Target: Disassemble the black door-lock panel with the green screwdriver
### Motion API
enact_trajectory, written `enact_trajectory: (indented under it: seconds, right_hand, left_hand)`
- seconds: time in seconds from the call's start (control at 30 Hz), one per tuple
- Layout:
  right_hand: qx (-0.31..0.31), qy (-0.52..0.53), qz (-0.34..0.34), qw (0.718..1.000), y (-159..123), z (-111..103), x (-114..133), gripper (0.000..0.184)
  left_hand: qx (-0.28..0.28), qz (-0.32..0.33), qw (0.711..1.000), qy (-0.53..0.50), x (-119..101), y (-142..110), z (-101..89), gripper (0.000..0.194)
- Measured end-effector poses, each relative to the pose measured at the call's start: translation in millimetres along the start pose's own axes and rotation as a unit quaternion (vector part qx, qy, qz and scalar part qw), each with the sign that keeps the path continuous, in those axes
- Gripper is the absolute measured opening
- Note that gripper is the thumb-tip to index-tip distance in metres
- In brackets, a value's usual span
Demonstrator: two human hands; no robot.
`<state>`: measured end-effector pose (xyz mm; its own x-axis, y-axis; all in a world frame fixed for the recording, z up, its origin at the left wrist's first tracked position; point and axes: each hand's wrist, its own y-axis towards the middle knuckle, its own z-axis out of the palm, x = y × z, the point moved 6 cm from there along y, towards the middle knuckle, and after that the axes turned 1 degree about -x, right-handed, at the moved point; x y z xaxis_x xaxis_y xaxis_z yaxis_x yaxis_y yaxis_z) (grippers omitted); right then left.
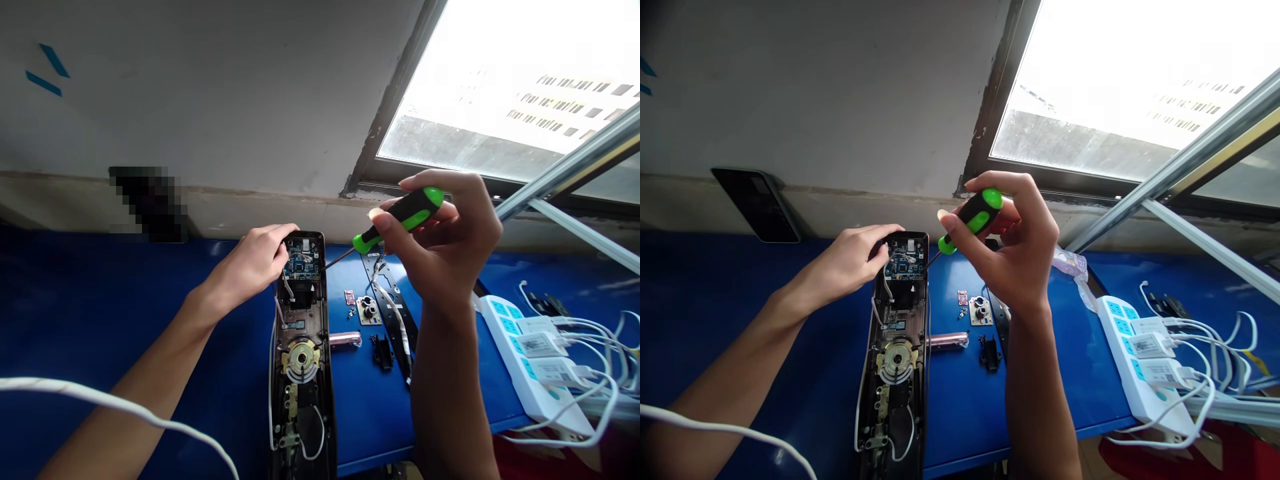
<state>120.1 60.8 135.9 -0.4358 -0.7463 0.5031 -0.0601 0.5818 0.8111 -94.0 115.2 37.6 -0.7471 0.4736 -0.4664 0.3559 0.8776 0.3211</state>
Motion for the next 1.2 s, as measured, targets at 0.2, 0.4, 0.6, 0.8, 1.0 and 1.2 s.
enact_trajectory:
  seconds: [0.2, 0.4, 0.6, 0.8, 1.0, 1.2]
  right_hand:
    - [-0.007, -0.005, -0.012, 1.0, -6, 1, 1, 0.03]
    - [0.001, 0.007, -0.049, 0.999, -7, 3, 7, 0.029]
    - [0.004, -0.011, -0.114, 0.993, -8, 3, 13, 0.033]
    - [0.021, -0.016, -0.091, 0.996, -11, 5, 7, 0.033]
    - [0.043, -0.051, -0.092, 0.993, -12, 6, 14, 0.035]
    - [0.006, -0.162, -0.198, 0.967, -10, 11, 38, 0.029]
  left_hand:
    - [0.017, 0.012, 1.0, 0.004, -4, -4, -1.8, 0.049]
    - [0.03, 0.023, 0.999, -0.006, -9, -4, -0.1, 0.049]
    - [0.028, 0.03, 0.999, -0.006, -11, -5, -0.8, 0.05]
    - [-0.026, 0.094, 0.995, 0.031, -26, -9, -15.3, 0.043]
    - [0.065, 0.111, 0.992, 0.01, -30, -14, -4.5, 0.043]
    - [0.08, 0.098, 0.992, -0.008, -28, -17, -2.2, 0.043]
